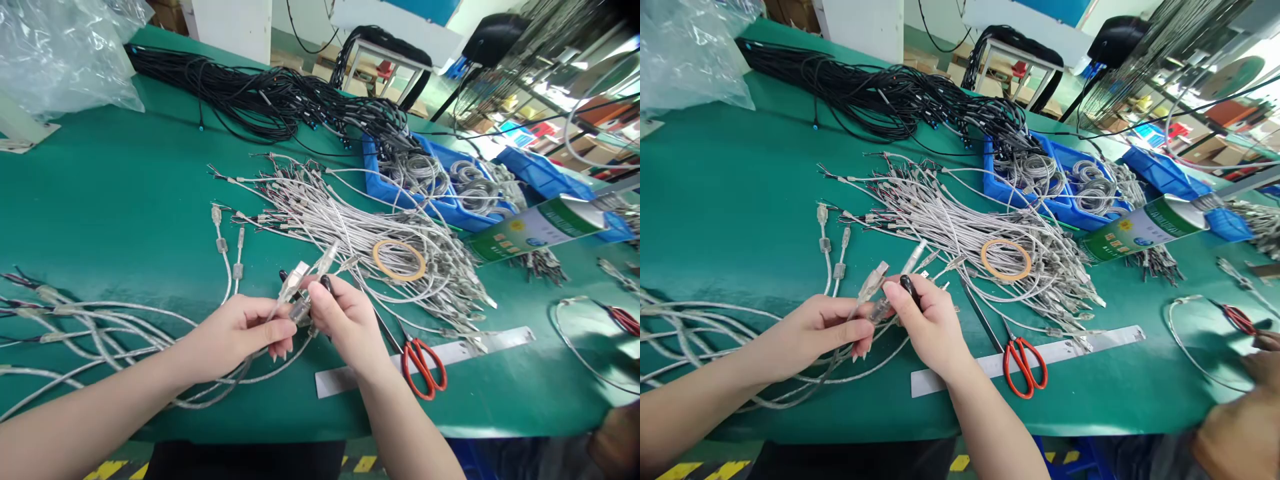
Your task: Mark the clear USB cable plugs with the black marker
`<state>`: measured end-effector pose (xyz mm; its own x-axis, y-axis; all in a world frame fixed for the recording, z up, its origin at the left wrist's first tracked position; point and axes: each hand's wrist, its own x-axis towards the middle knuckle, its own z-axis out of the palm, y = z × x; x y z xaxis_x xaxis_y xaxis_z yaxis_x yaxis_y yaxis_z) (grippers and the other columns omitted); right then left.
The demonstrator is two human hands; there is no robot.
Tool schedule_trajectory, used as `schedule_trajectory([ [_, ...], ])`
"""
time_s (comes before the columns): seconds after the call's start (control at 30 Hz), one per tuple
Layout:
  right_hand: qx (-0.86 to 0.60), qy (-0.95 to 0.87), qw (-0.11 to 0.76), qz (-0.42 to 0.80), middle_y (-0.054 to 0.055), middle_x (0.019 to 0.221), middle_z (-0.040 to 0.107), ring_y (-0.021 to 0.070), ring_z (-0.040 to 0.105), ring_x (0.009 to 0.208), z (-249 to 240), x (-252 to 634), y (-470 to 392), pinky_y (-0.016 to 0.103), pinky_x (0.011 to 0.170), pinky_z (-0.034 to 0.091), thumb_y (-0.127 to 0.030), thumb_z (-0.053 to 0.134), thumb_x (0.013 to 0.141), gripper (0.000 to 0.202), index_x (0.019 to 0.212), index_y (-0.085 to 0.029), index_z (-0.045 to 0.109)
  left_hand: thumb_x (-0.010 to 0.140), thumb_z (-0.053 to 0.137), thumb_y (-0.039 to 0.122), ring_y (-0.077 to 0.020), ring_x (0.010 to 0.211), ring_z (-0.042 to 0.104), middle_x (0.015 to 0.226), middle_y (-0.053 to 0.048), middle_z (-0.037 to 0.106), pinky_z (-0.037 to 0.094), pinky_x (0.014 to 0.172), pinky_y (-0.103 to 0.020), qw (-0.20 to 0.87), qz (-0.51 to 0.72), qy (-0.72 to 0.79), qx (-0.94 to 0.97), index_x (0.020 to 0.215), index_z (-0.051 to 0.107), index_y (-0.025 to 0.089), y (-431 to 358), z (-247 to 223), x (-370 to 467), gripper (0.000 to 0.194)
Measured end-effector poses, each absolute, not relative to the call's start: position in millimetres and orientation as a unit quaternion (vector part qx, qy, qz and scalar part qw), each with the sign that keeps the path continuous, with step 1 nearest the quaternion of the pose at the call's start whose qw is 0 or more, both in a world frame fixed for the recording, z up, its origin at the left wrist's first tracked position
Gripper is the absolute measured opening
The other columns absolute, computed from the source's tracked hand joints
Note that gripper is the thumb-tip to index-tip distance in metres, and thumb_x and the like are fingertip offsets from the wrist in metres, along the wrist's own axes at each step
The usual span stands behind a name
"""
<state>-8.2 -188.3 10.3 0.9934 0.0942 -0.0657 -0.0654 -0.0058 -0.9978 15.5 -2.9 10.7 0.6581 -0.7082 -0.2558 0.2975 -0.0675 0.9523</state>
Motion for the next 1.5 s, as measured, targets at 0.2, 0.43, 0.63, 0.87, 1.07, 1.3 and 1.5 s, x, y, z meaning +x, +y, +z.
schedule_trajectory([
  [0.2, -0.654, 0.017, 0.754, 0.064, -0.007, 0.053, 0.032, 0.0041, 0.026, 0.045, 1, -9, -185, 0.018, 0.042, 0.022, -0.049, 0.063, 0.09, 0.035, 0.087, -0.015, 0.059, 0.087, 0.068, 0.028, -0.0082, 0.074, 0.06, 0.083, 0.0, 0.07, 0.048, 0.072, -0.016, 0.708, -0.369, -0.102, 0.593, 0.097, 0.069, 0.016, -5, 6, 15, 0.016],
  [0.43, -0.69, -0.057, 0.719, 0.058, -0.004, 0.06, 0.041, 0.0064, 0.036, 0.051, 10, -15, -185, 0.019, 0.049, 0.031, -0.045, 0.034, 0.104, 0.04, 0.126, -0.018, 0.053, 0.081, 0.073, 0.026, -0.009, 0.06, 0.062, 0.071, 0.0, 0.07, 0.051, 0.06, -0.016, 0.754, -0.318, -0.026, 0.574, 0.094, 0.063, 0.015, -4, 11, 17, 0.019],
  [0.63, -0.802, -0.163, 0.574, 0.024, 0.0, 0.075, 0.061, 0.0123, 0.061, 0.071, 6, -19, -178, 0.024, 0.07, 0.046, -0.033, 0.043, 0.101, 0.034, 0.13, -0.015, 0.038, 0.079, 0.07, 0.025, -0.006, 0.053, 0.055, 0.058, 0.004, 0.06, 0.044, 0.051, -0.012, 0.696, -0.24, -0.067, 0.673, 0.085, 0.064, 0.014, -2, 14, 19, 0.014],
  [0.87, -0.876, -0.149, 0.439, -0.136, 0.003, 0.084, 0.064, 0.0107, 0.059, 0.06, 2, -18, -176, 0.021, 0.055, 0.041, -0.031, 0.039, 0.102, 0.018, 0.099, -0.017, 0.05, 0.079, 0.07, 0.027, -0.0055, 0.05, 0.051, 0.055, 0.004, 0.058, 0.039, 0.049, -0.013, 0.668, -0.259, -0.088, 0.692, 0.08, 0.065, 0.013, -1, 17, 18, 0.015],
  [1.07, -0.837, -0.108, 0.533, -0.051, -0.002, 0.063, 0.054, 0.0115, 0.055, 0.058, 3, -16, -181, 0.022, 0.061, 0.042, -0.035, 0.035, 0.104, 0.026, 0.109, -0.016, 0.051, 0.082, 0.07, 0.028, -0.0076, 0.056, 0.055, 0.067, 0.0, 0.065, 0.044, 0.054, -0.016, 0.715, -0.296, -0.051, 0.631, 0.09, 0.062, 0.014, -4, 9, 22, 0.018],
  [1.3, -0.839, -0.161, 0.519, -0.005, 0.004, 0.084, 0.065, 0.015, 0.063, 0.077, 4, -14, -179, 0.024, 0.068, 0.043, -0.034, 0.038, 0.102, 0.02, 0.11, -0.017, 0.046, 0.082, 0.071, 0.026, -0.0072, 0.051, 0.05, 0.062, 0.001, 0.062, 0.037, 0.046, -0.016, 0.733, -0.294, -0.072, 0.609, 0.085, 0.062, 0.013, -1, 7, 23, 0.016],
  [1.5, -0.789, -0.067, 0.611, -0.016, -0.001, 0.062, 0.045, 0.0095, 0.041, 0.056, -8, -4, -180, 0.022, 0.055, 0.032, -0.045, 0.033, 0.103, 0.039, 0.081, -0.017, 0.05, 0.08, 0.073, 0.035, -0.0065, 0.05, 0.048, 0.07, -0.005, 0.067, 0.035, 0.045, -0.016, 0.748, -0.358, -0.031, 0.558, 0.081, 0.062, 0.012, -3, 8, 23, 0.026],
])
